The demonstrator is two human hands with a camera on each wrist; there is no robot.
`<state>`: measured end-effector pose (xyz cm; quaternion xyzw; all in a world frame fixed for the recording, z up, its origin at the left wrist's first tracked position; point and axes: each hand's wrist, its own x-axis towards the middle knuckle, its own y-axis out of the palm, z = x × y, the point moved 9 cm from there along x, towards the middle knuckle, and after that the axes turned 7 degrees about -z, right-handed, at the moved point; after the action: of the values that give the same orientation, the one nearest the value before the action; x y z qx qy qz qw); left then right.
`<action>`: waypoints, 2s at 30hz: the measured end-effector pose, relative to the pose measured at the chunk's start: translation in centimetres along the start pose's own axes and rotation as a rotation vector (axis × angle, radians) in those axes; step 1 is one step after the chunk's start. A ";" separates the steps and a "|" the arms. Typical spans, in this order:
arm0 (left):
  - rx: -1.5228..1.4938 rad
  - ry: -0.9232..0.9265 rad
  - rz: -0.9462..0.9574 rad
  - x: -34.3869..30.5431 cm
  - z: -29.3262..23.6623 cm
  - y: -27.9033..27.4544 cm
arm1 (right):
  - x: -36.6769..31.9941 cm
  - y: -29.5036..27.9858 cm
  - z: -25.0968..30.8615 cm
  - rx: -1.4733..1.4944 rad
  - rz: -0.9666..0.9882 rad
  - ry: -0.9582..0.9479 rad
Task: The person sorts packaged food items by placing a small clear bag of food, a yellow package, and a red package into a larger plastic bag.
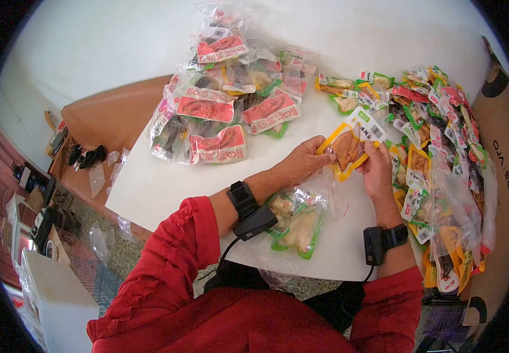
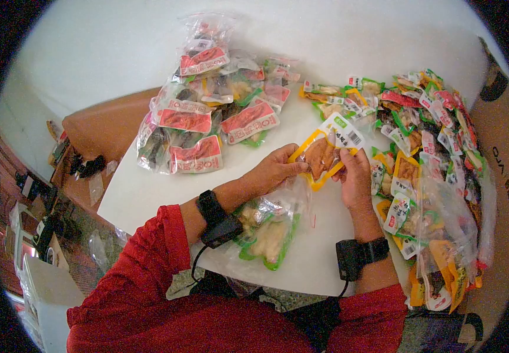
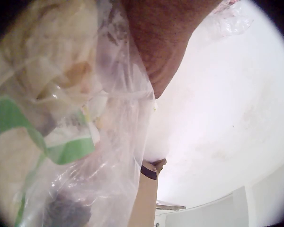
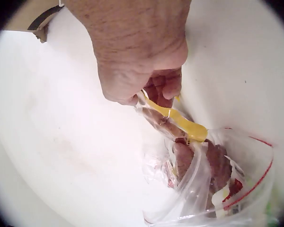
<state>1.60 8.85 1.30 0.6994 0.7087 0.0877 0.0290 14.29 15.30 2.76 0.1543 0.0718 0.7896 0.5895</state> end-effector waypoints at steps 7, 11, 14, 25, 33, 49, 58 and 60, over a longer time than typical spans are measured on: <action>0.006 -0.019 0.007 0.0 0.2 0.1 | 0.4 -1.0 -0.3 -0.011 -0.072 0.003; -0.038 0.026 -0.004 0.8 1.2 -0.2 | 0.7 -1.1 -0.5 -0.028 -0.048 -0.007; -0.084 0.049 0.020 0.8 1.0 -0.3 | 0.7 -1.1 -0.3 -0.035 -0.054 -0.019; 0.924 0.674 -0.159 -1.4 -8.4 -0.5 | 0.8 -2.4 0.9 -0.039 -0.163 -0.095; 1.200 0.620 0.082 -1.5 -8.7 0.5 | -0.2 0.7 0.6 -0.023 0.044 0.009; 0.719 0.451 -0.086 0.2 -6.7 -1.3 | -4.0 4.8 -3.1 -0.351 0.664 0.267; 0.791 0.416 -0.134 0.7 -5.1 -1.5 | -5.4 4.7 -3.8 -0.301 0.849 0.443; 0.633 0.400 -0.172 1.1 -3.9 -2.7 | -4.9 5.0 -2.9 -0.261 0.702 0.417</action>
<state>-1.68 9.56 4.79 0.5807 0.7486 -0.0033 -0.3200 10.05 9.34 0.71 -0.0694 0.0324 0.9592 0.2722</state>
